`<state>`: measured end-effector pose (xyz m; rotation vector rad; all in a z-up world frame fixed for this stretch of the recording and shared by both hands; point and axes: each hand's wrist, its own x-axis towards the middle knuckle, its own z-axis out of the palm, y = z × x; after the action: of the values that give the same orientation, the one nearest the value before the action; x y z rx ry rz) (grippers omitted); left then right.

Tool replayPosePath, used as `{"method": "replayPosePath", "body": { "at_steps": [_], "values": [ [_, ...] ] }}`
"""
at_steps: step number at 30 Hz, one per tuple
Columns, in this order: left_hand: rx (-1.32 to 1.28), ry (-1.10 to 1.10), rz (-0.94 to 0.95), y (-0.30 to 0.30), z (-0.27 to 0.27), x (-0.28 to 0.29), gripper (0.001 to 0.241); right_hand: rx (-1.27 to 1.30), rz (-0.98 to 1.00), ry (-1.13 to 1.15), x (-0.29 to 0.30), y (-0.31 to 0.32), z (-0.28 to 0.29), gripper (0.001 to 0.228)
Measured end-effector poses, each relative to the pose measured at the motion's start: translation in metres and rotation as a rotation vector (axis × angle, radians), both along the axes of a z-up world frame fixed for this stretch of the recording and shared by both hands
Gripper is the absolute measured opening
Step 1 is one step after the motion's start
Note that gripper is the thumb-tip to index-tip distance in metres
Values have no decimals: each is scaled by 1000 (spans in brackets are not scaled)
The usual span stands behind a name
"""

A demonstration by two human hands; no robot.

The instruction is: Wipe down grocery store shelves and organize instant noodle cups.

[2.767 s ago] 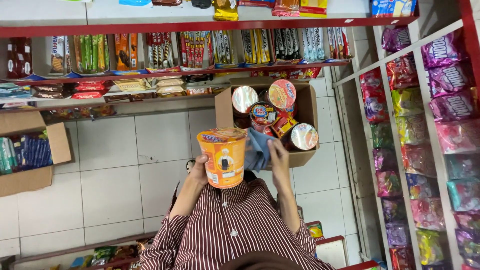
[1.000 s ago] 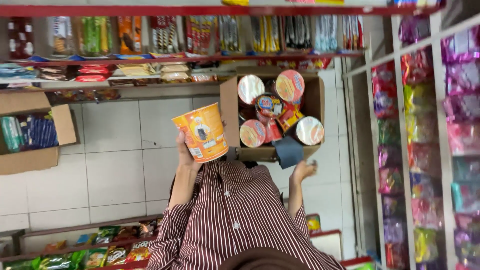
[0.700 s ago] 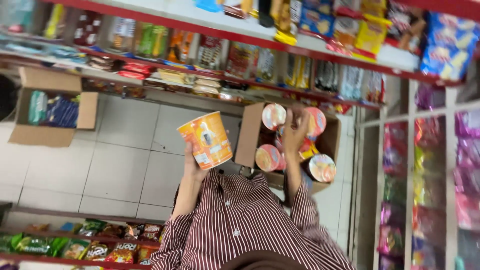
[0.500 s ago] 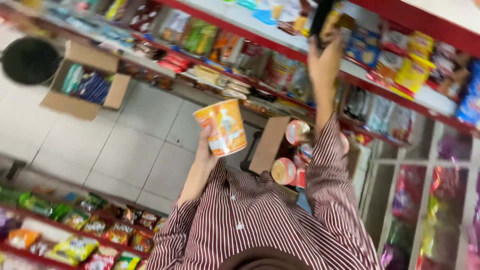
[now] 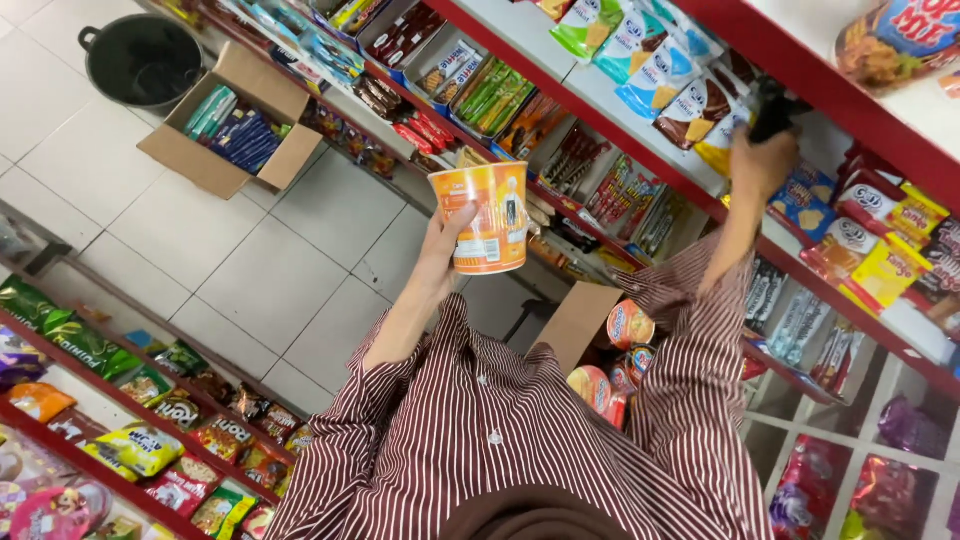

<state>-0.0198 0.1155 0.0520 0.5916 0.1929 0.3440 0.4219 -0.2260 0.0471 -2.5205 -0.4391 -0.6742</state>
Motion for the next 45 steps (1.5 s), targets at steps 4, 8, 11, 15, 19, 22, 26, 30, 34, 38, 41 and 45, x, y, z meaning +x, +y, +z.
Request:
{"method": "replayPosePath", "body": {
  "at_steps": [4,8,11,15,19,22,26,30,34,38,41,45],
  "values": [
    [207,112,23,7,21,4,65,361,109,146,-152,-11,51,34],
    [368,141,-35,6,28,7,80,790,186,696,-286,-23,126,28],
    [466,150,-133,0,26,12,89,1088,373,746,-353,-29,132,37],
    [557,216,-288,-10,29,15,95,1136,599,746,-401,-45,127,47],
    [715,211,-409,-23,24,13,101,539,680,784,-437,-61,122,47],
    [745,218,-469,-36,23,11,104,243,732,804,-453,-65,119,48],
    [712,195,-518,-52,23,5,104,130,823,889,-462,-57,124,47],
    [742,152,-504,-62,17,-1,102,179,840,918,-468,-62,118,41],
    [766,134,-499,-68,19,-8,101,162,846,859,-473,-68,114,34],
    [775,153,-501,-71,20,-12,103,169,828,860,-478,-72,113,31],
    [757,144,-495,-74,18,-14,104,179,830,854,-479,-76,109,31],
    [751,132,-496,-76,21,-17,104,189,852,829,-481,-79,111,31]
  ]
}}
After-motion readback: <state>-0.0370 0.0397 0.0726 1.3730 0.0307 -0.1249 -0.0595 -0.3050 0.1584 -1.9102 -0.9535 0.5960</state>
